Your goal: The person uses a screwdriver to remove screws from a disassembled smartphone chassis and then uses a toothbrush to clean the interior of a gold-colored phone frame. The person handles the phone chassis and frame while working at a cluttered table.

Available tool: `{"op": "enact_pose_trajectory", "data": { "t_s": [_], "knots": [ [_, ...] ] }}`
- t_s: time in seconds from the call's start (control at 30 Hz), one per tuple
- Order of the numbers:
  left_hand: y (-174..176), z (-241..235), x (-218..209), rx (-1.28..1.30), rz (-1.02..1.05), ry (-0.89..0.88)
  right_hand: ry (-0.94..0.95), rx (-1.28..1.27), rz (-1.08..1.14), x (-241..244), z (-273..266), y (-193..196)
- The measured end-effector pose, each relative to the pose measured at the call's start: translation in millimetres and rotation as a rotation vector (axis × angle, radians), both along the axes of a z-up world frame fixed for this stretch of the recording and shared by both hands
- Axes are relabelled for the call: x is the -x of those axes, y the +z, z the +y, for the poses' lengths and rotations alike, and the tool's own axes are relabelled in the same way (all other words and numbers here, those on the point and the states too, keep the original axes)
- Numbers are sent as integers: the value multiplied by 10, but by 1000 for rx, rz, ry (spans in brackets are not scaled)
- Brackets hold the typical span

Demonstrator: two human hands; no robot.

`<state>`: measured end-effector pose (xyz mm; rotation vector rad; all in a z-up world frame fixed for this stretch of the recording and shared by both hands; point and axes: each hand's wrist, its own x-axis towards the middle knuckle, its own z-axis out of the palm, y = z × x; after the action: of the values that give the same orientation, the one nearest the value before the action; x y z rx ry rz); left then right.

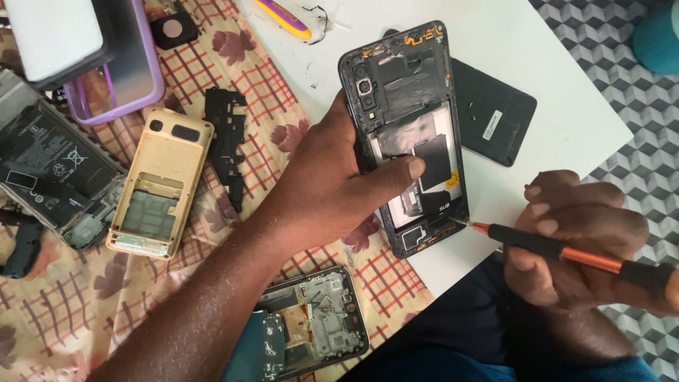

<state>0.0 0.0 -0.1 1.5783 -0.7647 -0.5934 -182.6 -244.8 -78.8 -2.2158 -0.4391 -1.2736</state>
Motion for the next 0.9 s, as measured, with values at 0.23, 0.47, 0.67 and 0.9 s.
{"op": "enact_pose_trajectory", "data": {
  "t_s": [0.23, 0.47, 0.67, 0.9],
  "knots": [
    [-5, -8, -3, 14, -19, -3, 67, -33, -18, 24, -62, -99],
    [4, -5, 2, -5, -27, 4, 51, -16, 7, -19, -77, -51],
    [7, -8, 8, 9, 7, 2, 103, -22, 44, -46, -19, 37],
    [10, -9, 9, -29, -9, 9, 192, -125, 57, -57, 142, 145]
  ]
}}
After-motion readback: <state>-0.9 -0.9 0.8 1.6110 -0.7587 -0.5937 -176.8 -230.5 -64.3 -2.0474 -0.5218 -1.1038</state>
